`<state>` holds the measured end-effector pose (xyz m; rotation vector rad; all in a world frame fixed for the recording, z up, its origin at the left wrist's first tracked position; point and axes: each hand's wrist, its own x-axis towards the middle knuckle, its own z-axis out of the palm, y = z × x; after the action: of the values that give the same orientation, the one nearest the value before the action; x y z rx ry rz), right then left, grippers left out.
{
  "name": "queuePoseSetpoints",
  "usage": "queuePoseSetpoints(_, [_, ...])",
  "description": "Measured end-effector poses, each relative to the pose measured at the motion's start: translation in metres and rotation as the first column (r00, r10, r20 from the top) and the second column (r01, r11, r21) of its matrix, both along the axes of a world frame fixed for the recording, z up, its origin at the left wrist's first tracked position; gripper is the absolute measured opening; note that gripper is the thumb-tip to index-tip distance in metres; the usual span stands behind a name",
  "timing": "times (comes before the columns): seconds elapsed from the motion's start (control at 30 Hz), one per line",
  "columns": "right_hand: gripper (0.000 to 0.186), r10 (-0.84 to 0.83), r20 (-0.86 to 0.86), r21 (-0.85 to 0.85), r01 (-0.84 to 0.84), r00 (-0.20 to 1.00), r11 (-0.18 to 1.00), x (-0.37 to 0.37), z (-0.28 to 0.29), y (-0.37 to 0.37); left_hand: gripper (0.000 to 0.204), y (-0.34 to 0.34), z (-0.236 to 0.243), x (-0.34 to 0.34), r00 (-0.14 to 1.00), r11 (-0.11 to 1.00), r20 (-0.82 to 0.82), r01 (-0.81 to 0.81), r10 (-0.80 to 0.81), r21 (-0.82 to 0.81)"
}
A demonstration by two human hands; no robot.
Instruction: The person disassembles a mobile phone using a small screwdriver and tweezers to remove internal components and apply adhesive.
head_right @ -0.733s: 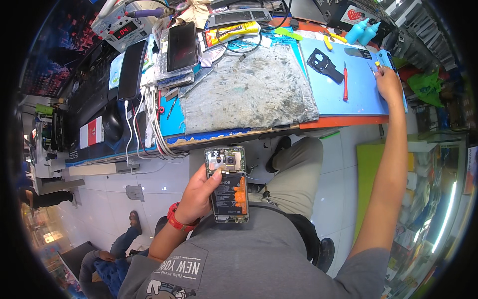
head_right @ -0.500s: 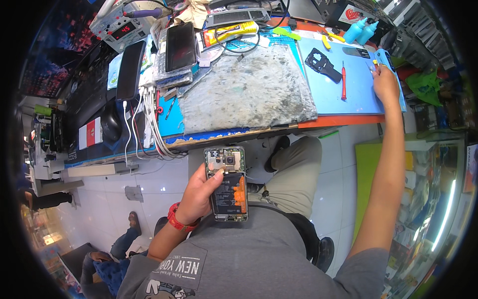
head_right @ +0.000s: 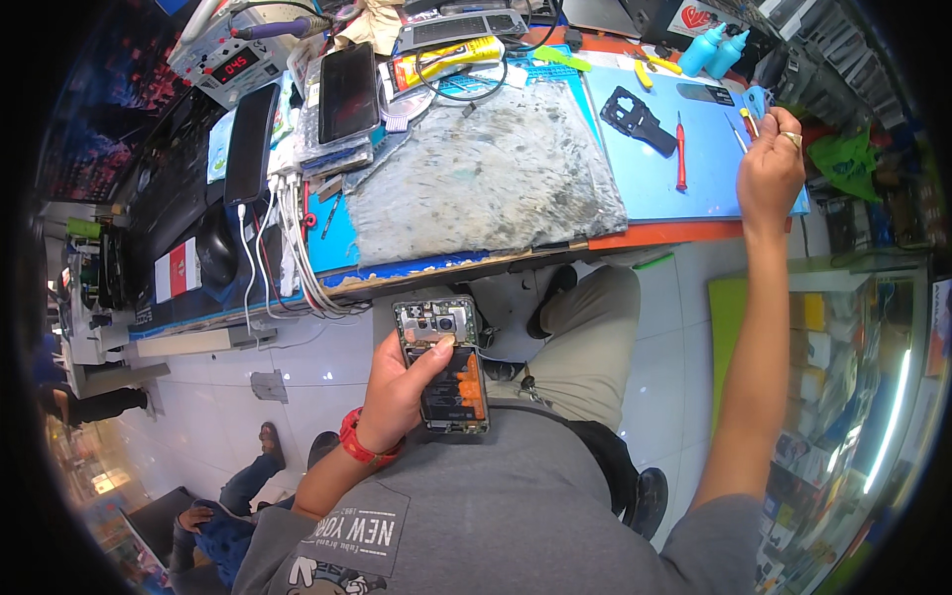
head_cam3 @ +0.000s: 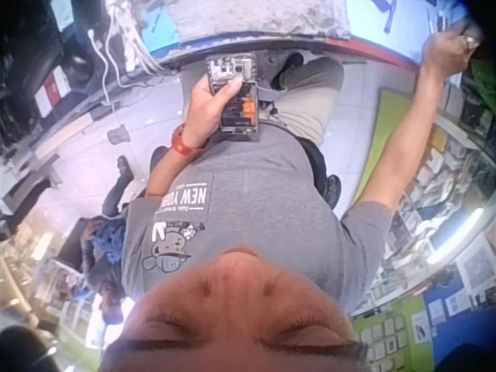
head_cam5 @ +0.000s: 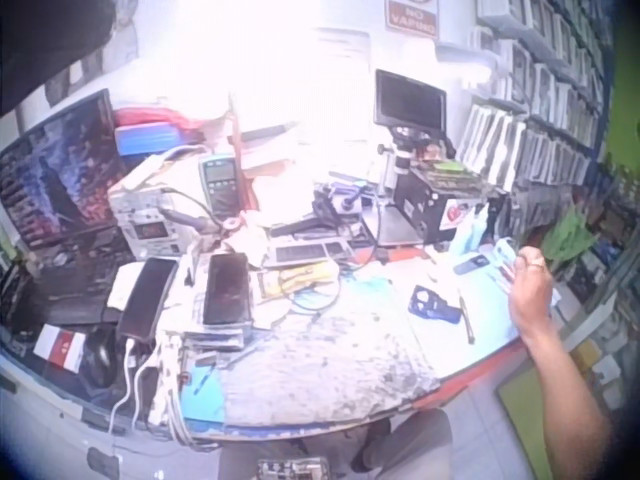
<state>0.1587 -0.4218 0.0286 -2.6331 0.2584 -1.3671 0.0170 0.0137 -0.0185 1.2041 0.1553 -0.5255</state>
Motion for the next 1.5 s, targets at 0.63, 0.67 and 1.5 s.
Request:
queuePoseSetpoints(0.63, [0.022, 0.801, -0.364, 0.502, -0.624, 0.476, 0.599, -0.156, 0.014, 0.196, 0.033, -0.010, 0.018, -0.001, 0.993, 0.998, 0.114, 0.020, -0.028, 0.065])
queuePoseSetpoints(0.67, [0.022, 0.799, -0.363, 0.504, -0.621, 0.479, 0.601, -0.158, 0.012, 0.198, 0.033, -0.010, 0.018, -0.002, 0.990, 0.996, 0.140, 0.018, -0.030, 0.089])
queuePoseSetpoints(1.5, [0.013, 0.836, -0.330, 0.740, -0.430, 0.439, 0.518, -0.156, 0.010, 0.203, 0.030, -0.009, 0.020, -0.004, 0.970, 0.984, 0.233, 0.020, -0.062, 0.179])
